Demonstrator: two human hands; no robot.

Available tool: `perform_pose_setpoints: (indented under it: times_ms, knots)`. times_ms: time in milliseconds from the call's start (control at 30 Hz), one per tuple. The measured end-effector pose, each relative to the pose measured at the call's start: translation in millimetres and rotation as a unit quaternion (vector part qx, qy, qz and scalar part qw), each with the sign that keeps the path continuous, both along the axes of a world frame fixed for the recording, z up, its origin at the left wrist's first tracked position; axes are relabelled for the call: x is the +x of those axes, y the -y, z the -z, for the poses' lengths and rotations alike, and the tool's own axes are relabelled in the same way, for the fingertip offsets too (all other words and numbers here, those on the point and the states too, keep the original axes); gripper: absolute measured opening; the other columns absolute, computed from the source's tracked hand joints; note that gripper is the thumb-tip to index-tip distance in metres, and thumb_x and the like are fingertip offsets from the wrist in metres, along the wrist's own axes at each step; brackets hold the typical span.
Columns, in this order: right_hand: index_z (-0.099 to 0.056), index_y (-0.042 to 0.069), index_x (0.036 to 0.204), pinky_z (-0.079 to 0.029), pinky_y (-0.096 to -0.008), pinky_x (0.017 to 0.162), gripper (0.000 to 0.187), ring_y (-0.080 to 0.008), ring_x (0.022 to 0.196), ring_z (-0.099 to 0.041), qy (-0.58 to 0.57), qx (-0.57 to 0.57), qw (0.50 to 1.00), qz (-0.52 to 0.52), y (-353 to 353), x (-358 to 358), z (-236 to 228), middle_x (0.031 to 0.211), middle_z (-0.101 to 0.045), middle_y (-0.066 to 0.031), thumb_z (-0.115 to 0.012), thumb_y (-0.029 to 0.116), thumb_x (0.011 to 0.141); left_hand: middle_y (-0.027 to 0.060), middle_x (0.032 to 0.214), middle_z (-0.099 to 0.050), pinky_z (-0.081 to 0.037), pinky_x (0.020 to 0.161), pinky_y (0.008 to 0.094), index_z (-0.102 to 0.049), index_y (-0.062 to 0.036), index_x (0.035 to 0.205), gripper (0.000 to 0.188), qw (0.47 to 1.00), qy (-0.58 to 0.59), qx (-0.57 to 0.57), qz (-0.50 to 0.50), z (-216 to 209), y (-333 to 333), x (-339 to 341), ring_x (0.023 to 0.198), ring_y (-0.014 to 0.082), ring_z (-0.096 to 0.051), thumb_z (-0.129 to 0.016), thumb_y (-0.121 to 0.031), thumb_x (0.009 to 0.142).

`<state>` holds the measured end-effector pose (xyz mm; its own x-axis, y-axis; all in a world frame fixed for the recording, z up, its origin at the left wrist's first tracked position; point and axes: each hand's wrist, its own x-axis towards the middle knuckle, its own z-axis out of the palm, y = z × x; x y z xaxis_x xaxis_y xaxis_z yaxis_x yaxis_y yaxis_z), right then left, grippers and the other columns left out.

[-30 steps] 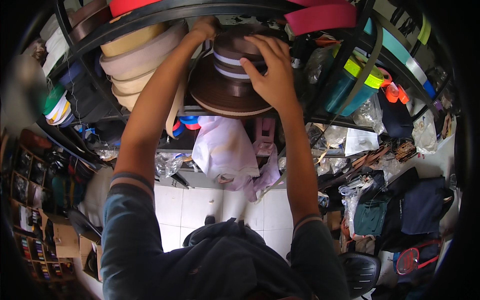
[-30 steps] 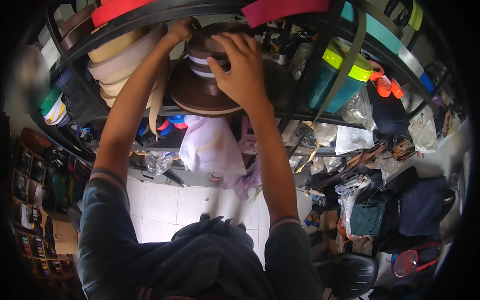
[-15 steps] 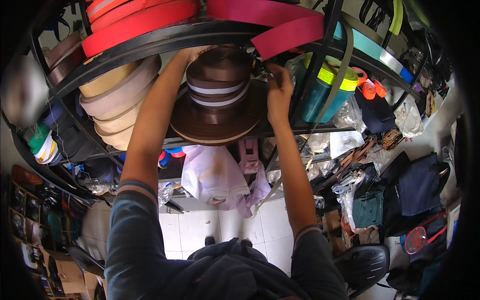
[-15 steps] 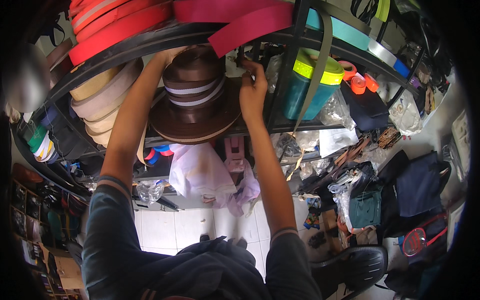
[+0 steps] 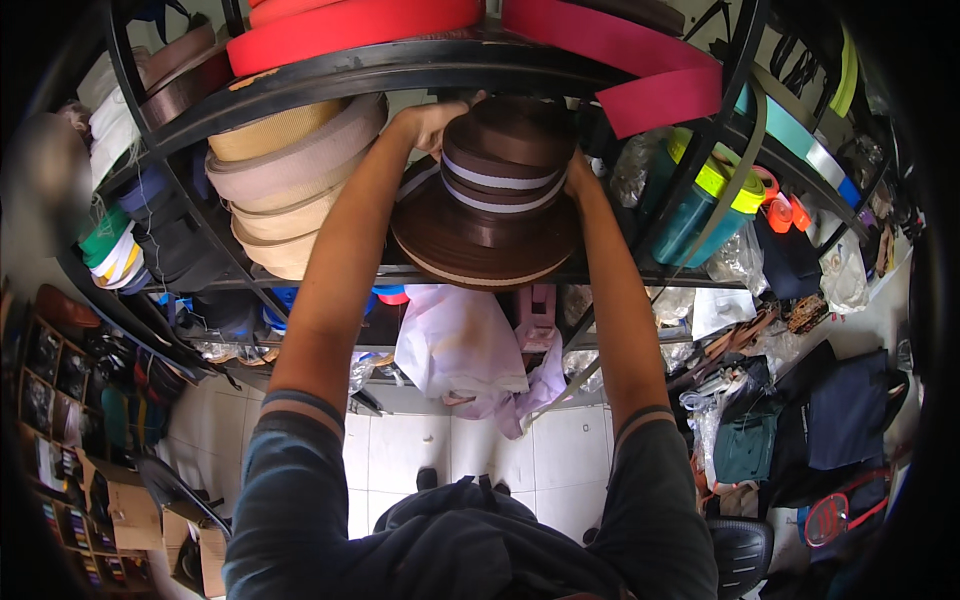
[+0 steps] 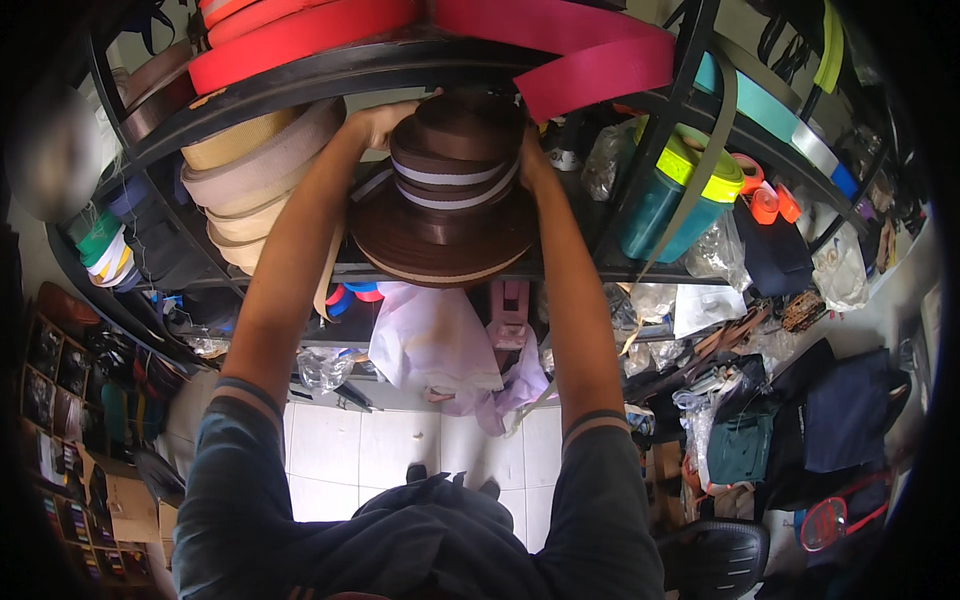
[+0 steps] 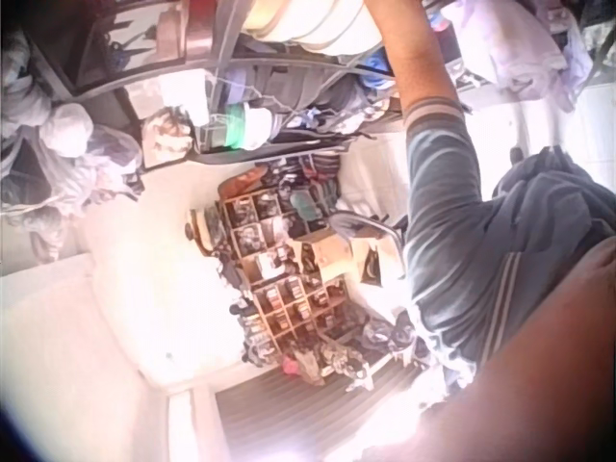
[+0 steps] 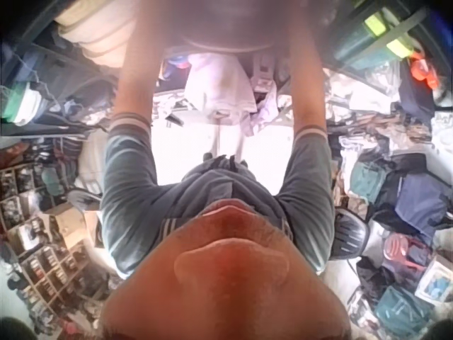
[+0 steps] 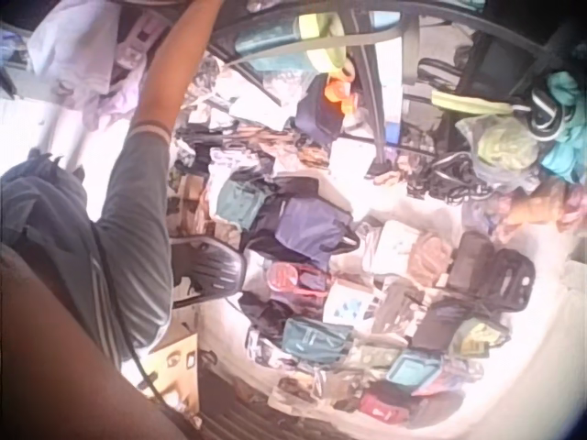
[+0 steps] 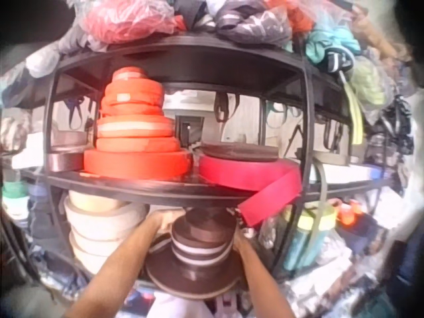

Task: The person takes ribbon spools from cardboard boxes on the floor and places them onto a metal shelf to organize them alongside other spools.

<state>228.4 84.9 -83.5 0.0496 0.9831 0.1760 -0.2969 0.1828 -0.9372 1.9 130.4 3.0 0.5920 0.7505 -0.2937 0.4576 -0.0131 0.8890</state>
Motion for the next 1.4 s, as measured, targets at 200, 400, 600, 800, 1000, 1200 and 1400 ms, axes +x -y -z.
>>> perform_pose_setpoints:
  times_ms: [200, 400, 600, 800, 1000, 1200, 1400]
  knots:
    - [-0.021, 0.007, 0.144, -0.023, -0.0434, 0.110, 0.071, -0.0293, 0.135, -0.027, 0.305, 0.033, 0.951, 0.041, 2.3, 2.5, -12.1, 0.147, -0.028, -0.0154, -0.035, 0.053, 0.092, 0.0116, 0.127, -0.053, -0.044, 0.095, 0.0345, -0.046, -0.0093, 0.132, 0.059, 0.994, 0.071, -0.057, -0.055, 6.3, -16.9, -3.4, 0.111, 0.0158, -0.054, -0.045, -0.052, 0.091]
    - [-0.028, 0.004, 0.142, -0.024, -0.0385, 0.110, 0.059, -0.0285, 0.135, -0.028, 0.591, 0.064, 0.804, 0.029, 10.7, 31.8, -45.2, 0.146, -0.030, -0.0181, -0.040, 0.035, 0.092, 0.0114, 0.127, -0.054, -0.042, 0.097, 0.0322, -0.045, -0.0032, 0.131, 0.055, 0.992, 0.121, -0.013, -0.019, -5.8, 10.5, -0.1, 0.111, 0.0171, -0.055, -0.044, -0.043, 0.093]
    - [-0.033, 0.007, 0.140, -0.021, -0.0391, 0.111, 0.058, -0.0297, 0.135, -0.029, 0.510, 0.112, 0.853, 0.016, -2.4, 12.3, -29.1, 0.145, -0.031, -0.0200, -0.050, 0.016, 0.085, 0.0056, 0.113, -0.062, -0.048, 0.087, 0.0296, -0.051, -0.0042, 0.121, 0.037, 0.989, 0.129, 0.027, -0.065, 1.5, -7.1, -26.1, 0.098, 0.0150, -0.061, -0.046, -0.028, 0.093]
    - [-0.055, 0.011, 0.122, -0.028, -0.0555, 0.100, 0.048, -0.0293, 0.120, -0.045, 0.769, 0.089, 0.568, 0.279, 33.4, 15.3, -46.1, 0.120, -0.056, -0.0156, -0.059, 0.013, 0.074, 0.0050, 0.102, -0.065, -0.055, 0.073, 0.0288, -0.054, -0.0055, 0.110, 0.027, 0.976, 0.206, -0.009, -0.065, 7.9, 27.0, -13.7, 0.086, 0.0153, -0.065, -0.051, -0.025, 0.093]
    - [-0.065, 0.006, 0.095, -0.039, -0.0488, 0.087, 0.030, -0.0314, 0.101, -0.055, 0.738, 0.134, 0.561, 0.350, 122.4, -6.9, -50.5, 0.094, -0.065, -0.0151, -0.064, 0.016, 0.067, 0.0081, 0.109, -0.062, -0.050, 0.081, 0.0358, -0.053, -0.0050, 0.115, 0.032, 0.976, 0.191, 0.012, -0.101, 13.4, 20.2, -14.0, 0.093, 0.0190, -0.062, -0.047, -0.026, 0.091]
    - [-0.059, 0.000, 0.092, -0.045, -0.0396, 0.075, 0.027, -0.0307, 0.070, -0.061, 0.480, 0.246, 0.751, 0.381, 172.9, -30.8, -30.4, 0.075, -0.062, -0.0181, -0.064, 0.010, 0.069, 0.0070, 0.109, -0.062, -0.053, 0.081, 0.0319, -0.054, -0.0043, 0.111, 0.026, 0.972, 0.182, 0.034, -0.142, 20.2, -10.3, -21.6, 0.094, 0.0172, -0.062, -0.049, -0.019, 0.090]
    - [-0.047, 0.007, 0.115, -0.048, -0.0325, 0.047, 0.040, -0.0178, 0.055, -0.057, -0.011, 0.022, 0.996, 0.091, 227.3, -64.2, -28.2, 0.081, -0.060, -0.0090, -0.063, 0.008, 0.079, 0.0104, 0.117, -0.058, -0.051, 0.085, 0.0365, -0.053, -0.0036, 0.117, 0.032, 0.970, 0.214, 0.006, -0.114, 15.4, 19.3, -14.9, 0.104, 0.0207, -0.059, -0.049, -0.022, 0.091]
